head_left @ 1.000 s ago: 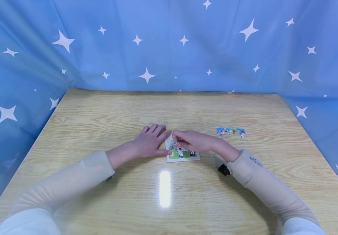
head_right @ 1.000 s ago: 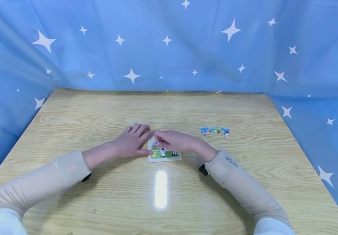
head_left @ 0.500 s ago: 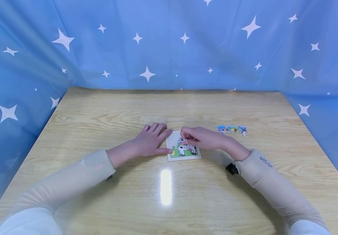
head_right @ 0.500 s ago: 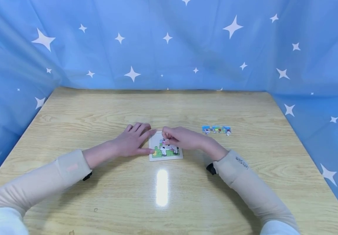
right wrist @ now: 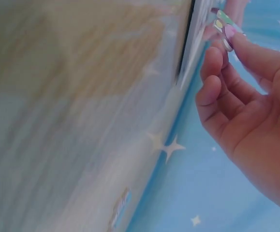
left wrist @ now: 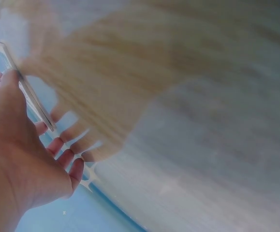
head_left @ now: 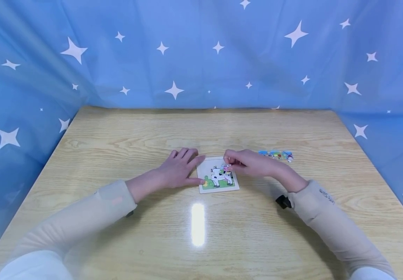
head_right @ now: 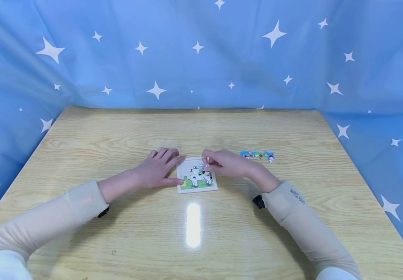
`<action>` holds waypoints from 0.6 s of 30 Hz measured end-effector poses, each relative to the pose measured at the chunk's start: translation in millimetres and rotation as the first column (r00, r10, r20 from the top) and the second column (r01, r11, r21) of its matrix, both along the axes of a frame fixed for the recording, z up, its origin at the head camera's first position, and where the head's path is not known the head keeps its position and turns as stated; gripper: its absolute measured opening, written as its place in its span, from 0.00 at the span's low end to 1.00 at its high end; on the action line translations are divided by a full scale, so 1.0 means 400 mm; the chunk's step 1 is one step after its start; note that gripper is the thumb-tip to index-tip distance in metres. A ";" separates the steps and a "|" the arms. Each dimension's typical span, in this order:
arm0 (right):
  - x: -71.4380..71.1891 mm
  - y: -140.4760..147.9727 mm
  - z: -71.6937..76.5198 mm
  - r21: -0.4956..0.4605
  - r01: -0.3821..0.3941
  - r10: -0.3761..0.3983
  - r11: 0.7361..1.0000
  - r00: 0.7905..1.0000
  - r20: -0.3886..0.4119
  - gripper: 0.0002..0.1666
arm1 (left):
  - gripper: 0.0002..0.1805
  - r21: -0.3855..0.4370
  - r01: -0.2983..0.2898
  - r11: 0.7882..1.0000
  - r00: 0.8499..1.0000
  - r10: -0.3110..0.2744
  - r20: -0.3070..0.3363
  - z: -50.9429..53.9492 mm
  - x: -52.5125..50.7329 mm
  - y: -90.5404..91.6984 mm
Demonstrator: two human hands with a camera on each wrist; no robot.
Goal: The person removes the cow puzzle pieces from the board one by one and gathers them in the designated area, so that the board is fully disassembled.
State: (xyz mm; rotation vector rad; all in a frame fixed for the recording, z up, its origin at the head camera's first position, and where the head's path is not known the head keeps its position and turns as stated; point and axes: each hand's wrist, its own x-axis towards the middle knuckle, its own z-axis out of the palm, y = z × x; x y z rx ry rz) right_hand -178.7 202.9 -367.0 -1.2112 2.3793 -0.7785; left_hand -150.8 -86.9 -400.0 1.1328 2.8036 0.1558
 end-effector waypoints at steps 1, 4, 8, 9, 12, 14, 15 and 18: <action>-0.001 0.005 0.002 -0.004 -0.002 0.002 1.000 1.000 -0.008 0.08 | 0.46 0.003 -0.002 1.000 1.000 0.002 0.002 0.001 0.001 -0.001; -0.003 0.022 0.008 -0.009 -0.005 0.005 1.000 0.999 -0.036 0.08 | 0.45 0.008 -0.003 1.000 1.000 0.003 0.008 0.002 0.003 -0.001; -0.007 0.042 0.018 -0.004 0.004 -0.004 1.000 0.998 -0.070 0.09 | 0.45 0.013 0.000 1.000 1.000 -0.001 0.007 0.002 0.003 -0.001; -0.008 0.047 0.020 -0.005 0.005 -0.006 1.000 0.997 -0.072 0.09 | 0.45 0.013 0.002 1.000 1.000 -0.002 0.004 0.002 0.002 -0.002; -0.011 0.058 0.024 -0.002 0.014 -0.014 1.000 0.997 -0.073 0.09 | 0.45 0.014 0.008 1.000 1.000 -0.008 0.004 0.002 0.002 -0.003; -0.012 0.066 0.026 0.009 0.025 -0.025 1.000 0.998 -0.066 0.09 | 0.45 0.014 0.011 1.000 1.000 -0.011 0.006 0.003 0.003 -0.003; -0.012 0.070 0.027 0.014 0.033 -0.032 0.999 0.998 -0.061 0.09 | 0.45 0.014 0.012 1.000 1.000 -0.012 0.009 0.003 0.004 -0.003; -0.012 0.083 0.029 0.035 0.056 -0.054 0.998 0.997 -0.050 0.09 | 0.45 0.012 0.012 1.000 1.000 -0.012 0.015 0.004 0.004 -0.002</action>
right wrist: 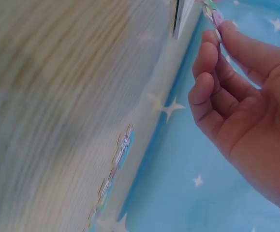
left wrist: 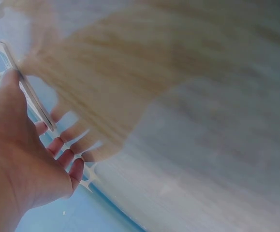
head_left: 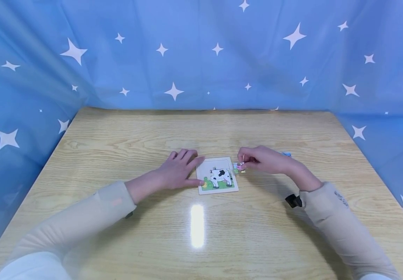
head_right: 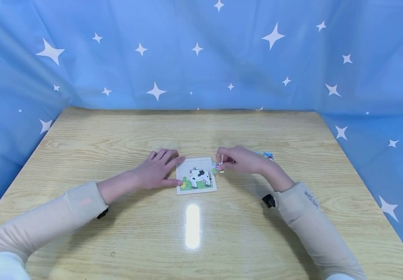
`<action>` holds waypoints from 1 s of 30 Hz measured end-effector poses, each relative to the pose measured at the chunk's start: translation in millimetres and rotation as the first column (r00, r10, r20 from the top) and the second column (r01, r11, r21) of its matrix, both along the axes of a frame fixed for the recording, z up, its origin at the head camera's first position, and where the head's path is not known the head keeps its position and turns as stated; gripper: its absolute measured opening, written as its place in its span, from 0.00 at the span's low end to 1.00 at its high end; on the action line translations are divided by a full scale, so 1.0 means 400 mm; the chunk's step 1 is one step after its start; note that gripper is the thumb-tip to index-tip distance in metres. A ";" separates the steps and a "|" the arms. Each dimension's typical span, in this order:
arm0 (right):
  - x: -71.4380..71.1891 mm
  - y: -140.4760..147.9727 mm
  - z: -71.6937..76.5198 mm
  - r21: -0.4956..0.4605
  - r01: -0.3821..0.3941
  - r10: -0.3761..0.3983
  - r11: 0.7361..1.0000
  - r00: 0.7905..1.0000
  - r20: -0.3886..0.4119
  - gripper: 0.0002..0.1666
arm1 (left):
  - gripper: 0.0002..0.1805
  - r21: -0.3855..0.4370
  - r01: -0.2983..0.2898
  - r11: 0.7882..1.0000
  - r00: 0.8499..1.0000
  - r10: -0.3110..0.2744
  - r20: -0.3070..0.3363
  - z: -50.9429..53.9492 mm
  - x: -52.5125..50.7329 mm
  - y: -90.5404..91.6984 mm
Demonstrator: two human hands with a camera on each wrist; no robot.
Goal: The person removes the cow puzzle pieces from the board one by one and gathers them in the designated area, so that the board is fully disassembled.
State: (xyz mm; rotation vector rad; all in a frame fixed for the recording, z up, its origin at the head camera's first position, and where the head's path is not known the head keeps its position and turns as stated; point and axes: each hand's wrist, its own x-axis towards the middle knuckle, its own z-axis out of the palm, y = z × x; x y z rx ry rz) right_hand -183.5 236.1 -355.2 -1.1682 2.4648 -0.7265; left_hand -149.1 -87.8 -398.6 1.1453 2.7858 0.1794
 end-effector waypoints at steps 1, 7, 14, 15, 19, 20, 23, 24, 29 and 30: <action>0.001 0.004 0.002 0.001 0.003 -0.003 1.000 1.000 0.003 0.09 | 0.45 -0.001 -0.001 1.000 1.000 0.001 0.002 0.000 0.000 0.000; 0.003 0.030 0.010 -0.001 0.018 -0.018 1.000 1.000 0.004 0.08 | 0.45 -0.004 -0.007 1.000 1.000 0.007 0.013 0.003 0.001 0.001; 0.005 0.067 0.015 0.020 0.082 -0.083 0.996 0.996 0.022 0.06 | 0.45 -0.003 -0.007 1.000 1.000 0.007 0.018 0.005 0.002 -0.001; 0.006 0.072 0.016 0.019 0.088 -0.088 0.996 0.996 0.027 0.06 | 0.45 -0.002 -0.005 1.000 1.000 0.005 0.016 0.005 0.002 -0.001; 0.007 0.092 0.015 0.003 0.092 -0.092 0.996 0.995 0.034 0.06 | 0.45 0.005 -0.002 1.000 1.000 0.002 0.012 0.004 0.003 -0.003; 0.007 0.096 0.014 -0.001 0.091 -0.091 0.996 0.995 0.034 0.05 | 0.45 0.007 -0.002 1.000 1.000 0.002 0.013 0.004 0.002 -0.004; 0.007 0.109 0.009 -0.013 0.085 -0.085 0.996 0.996 0.028 0.05 | 0.45 0.008 -0.002 1.000 1.000 0.002 0.010 0.003 0.002 -0.005; 0.006 0.113 0.007 -0.014 0.088 -0.088 0.996 0.996 0.031 0.05 | 0.45 0.007 -0.003 1.000 1.000 0.003 0.010 0.003 0.002 -0.005; 0.006 0.135 0.001 -0.010 0.110 -0.110 0.994 0.993 0.048 0.06 | 0.45 -0.009 0.000 1.000 1.000 0.000 0.009 0.000 -0.002 -0.003; 0.006 0.140 0.000 -0.005 0.118 -0.117 0.993 0.992 0.053 0.06 | 0.46 -0.014 0.000 1.000 1.000 0.000 0.009 -0.001 -0.003 -0.003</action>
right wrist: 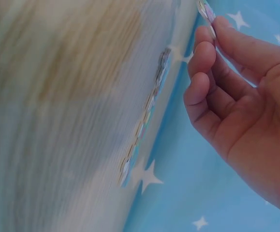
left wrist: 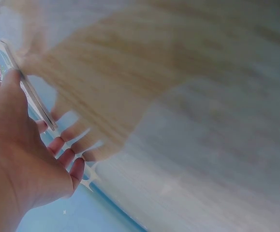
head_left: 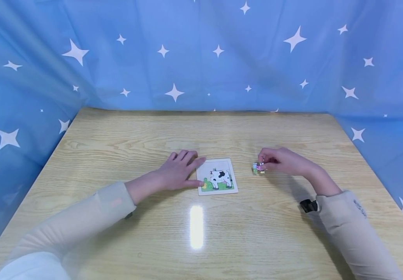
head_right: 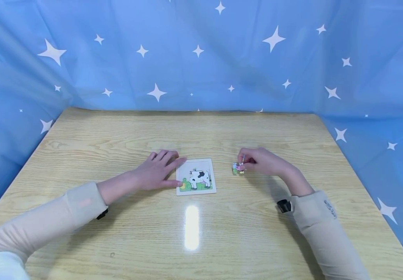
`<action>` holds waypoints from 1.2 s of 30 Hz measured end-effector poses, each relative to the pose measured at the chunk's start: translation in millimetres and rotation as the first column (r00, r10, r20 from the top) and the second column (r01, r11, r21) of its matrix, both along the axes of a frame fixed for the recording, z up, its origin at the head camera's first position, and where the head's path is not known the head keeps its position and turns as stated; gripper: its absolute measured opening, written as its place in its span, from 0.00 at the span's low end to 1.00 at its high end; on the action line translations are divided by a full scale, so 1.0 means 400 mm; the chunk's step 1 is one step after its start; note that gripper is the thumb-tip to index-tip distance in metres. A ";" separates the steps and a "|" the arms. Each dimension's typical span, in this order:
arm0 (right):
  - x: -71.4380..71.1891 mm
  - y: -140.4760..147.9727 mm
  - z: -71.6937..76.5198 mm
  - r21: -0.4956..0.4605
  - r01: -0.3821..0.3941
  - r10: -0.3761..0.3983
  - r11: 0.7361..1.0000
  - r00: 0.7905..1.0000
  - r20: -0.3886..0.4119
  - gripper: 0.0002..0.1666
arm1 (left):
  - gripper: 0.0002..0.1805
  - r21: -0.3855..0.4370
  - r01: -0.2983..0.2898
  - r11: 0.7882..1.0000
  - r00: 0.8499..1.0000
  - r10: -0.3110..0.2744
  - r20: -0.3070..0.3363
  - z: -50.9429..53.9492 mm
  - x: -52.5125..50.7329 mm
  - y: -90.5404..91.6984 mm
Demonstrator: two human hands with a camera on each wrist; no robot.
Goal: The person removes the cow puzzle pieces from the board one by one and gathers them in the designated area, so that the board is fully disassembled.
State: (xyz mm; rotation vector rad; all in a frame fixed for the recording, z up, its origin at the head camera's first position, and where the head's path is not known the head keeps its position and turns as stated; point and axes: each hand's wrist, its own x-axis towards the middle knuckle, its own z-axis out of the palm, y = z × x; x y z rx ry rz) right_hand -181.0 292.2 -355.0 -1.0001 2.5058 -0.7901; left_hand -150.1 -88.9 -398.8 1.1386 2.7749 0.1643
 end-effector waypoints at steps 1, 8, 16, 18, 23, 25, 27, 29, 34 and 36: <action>0.000 0.004 -0.001 0.002 0.006 -0.006 1.000 1.000 0.005 0.06 | 0.46 -0.005 0.001 1.000 1.000 -0.001 0.000 0.000 -0.001 0.001; 0.000 0.028 0.000 0.005 0.045 -0.045 0.999 0.999 0.022 0.06 | 0.46 -0.022 -0.001 1.000 1.000 0.001 0.012 0.001 -0.003 0.004; 0.001 0.048 -0.006 0.003 0.072 -0.072 0.997 0.997 0.031 0.07 | 0.46 -0.022 0.003 1.000 1.000 -0.003 0.007 0.005 -0.004 0.004; 0.000 0.053 -0.008 0.009 0.077 -0.077 0.997 0.997 0.029 0.07 | 0.46 -0.023 0.003 1.000 1.000 -0.003 0.004 0.006 -0.004 0.004; -0.001 0.062 -0.010 0.012 0.079 -0.079 0.997 0.996 0.033 0.07 | 0.46 -0.019 0.004 1.000 1.000 -0.004 0.008 0.008 -0.003 0.003; -0.002 0.063 -0.011 0.008 0.079 -0.079 0.997 0.996 0.036 0.07 | 0.46 -0.019 0.003 1.000 1.000 -0.003 0.009 0.008 -0.002 0.003; -0.003 0.063 -0.011 0.007 0.079 -0.079 0.997 0.996 0.040 0.07 | 0.46 -0.019 0.001 1.000 1.000 -0.001 0.008 0.007 -0.001 0.002; -0.004 0.062 -0.011 0.014 0.081 -0.081 0.997 0.996 0.042 0.07 | 0.46 -0.022 -0.002 1.000 1.000 0.002 0.010 0.007 -0.001 0.001; -0.009 0.058 -0.012 0.055 0.092 -0.096 0.994 0.994 0.059 0.06 | 0.46 -0.029 -0.003 1.000 1.000 0.004 0.015 0.002 -0.002 0.001; -0.011 0.057 -0.013 0.063 0.098 -0.102 0.993 0.992 0.068 0.06 | 0.46 -0.030 -0.003 1.000 1.000 0.003 0.016 0.000 -0.002 0.001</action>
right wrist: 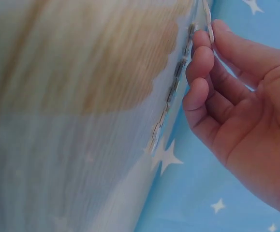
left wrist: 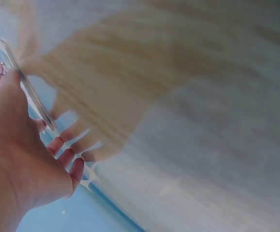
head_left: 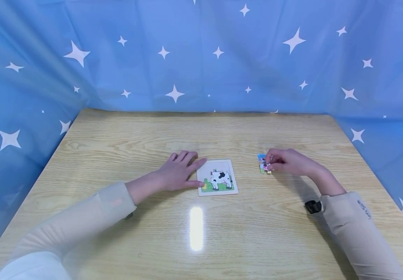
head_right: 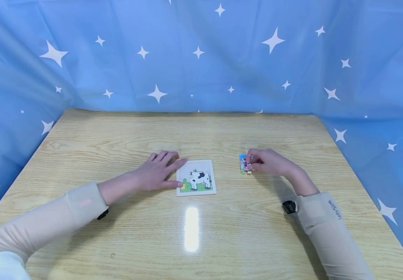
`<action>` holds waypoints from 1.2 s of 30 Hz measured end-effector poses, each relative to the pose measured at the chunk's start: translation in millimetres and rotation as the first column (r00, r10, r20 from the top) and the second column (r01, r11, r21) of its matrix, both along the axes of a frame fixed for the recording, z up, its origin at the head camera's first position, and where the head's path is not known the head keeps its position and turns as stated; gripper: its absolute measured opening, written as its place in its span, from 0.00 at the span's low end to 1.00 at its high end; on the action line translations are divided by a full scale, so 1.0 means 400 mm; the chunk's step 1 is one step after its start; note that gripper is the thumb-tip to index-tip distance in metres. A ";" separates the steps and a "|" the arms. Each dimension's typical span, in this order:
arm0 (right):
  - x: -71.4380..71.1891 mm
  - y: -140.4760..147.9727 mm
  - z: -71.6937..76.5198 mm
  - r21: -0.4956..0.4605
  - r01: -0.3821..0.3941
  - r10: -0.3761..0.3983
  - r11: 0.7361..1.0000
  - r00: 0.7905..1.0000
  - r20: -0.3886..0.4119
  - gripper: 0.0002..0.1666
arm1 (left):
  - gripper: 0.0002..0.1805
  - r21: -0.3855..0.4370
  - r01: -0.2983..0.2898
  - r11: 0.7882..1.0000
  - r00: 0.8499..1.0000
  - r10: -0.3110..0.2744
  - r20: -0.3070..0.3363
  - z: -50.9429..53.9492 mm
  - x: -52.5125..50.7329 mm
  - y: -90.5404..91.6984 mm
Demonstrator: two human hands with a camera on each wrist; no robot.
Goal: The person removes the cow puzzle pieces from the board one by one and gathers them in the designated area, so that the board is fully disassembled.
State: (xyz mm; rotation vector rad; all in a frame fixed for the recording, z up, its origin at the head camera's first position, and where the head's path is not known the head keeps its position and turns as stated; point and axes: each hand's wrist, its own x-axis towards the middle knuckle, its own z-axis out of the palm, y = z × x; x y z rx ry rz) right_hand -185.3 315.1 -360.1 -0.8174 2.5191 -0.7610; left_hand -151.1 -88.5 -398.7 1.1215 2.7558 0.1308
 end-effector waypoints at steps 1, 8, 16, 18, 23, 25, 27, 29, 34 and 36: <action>-0.001 0.000 -0.001 0.004 0.004 -0.005 1.000 1.000 0.004 0.06 | 0.46 -0.001 -0.001 1.000 1.000 0.001 0.003 0.000 0.000 0.000; 0.000 -0.004 0.000 0.006 0.025 -0.025 1.000 0.999 0.026 0.06 | 0.46 0.008 0.004 1.000 1.000 -0.004 -0.006 0.002 0.002 0.002; -0.002 -0.005 -0.004 0.022 0.010 -0.010 1.000 1.000 0.011 0.05 | 0.46 0.020 0.003 1.000 1.000 -0.003 -0.003 0.004 0.003 0.003; -0.002 -0.005 -0.005 0.028 0.018 -0.018 0.999 1.000 0.019 0.05 | 0.46 0.022 0.003 1.000 1.000 -0.003 -0.001 0.004 0.003 0.003; -0.002 -0.010 -0.005 0.056 0.055 -0.056 0.997 0.998 0.012 0.05 | 0.45 0.026 0.002 1.000 1.000 -0.002 0.002 0.003 0.004 0.003; -0.002 -0.012 -0.005 0.064 0.069 -0.070 0.996 0.998 0.004 0.05 | 0.46 0.027 0.001 1.000 1.000 -0.001 0.000 0.001 0.003 0.003; -0.002 -0.012 -0.005 0.067 0.073 -0.073 0.995 0.997 -0.002 0.05 | 0.46 0.026 -0.001 1.000 1.000 0.001 0.003 -0.002 0.001 0.002; -0.001 -0.012 -0.005 0.064 0.067 -0.067 0.996 0.998 -0.005 0.05 | 0.46 0.027 -0.002 1.000 1.000 0.002 0.005 -0.002 0.000 0.002; 0.006 -0.011 -0.005 0.029 0.044 -0.044 0.999 0.999 -0.013 0.03 | 0.46 0.036 -0.001 0.999 1.000 0.001 0.003 0.001 0.000 -0.001; 0.009 -0.013 -0.006 0.019 0.037 -0.037 0.999 0.999 -0.016 0.03 | 0.46 0.036 0.000 0.999 1.000 0.000 0.001 0.001 -0.001 -0.001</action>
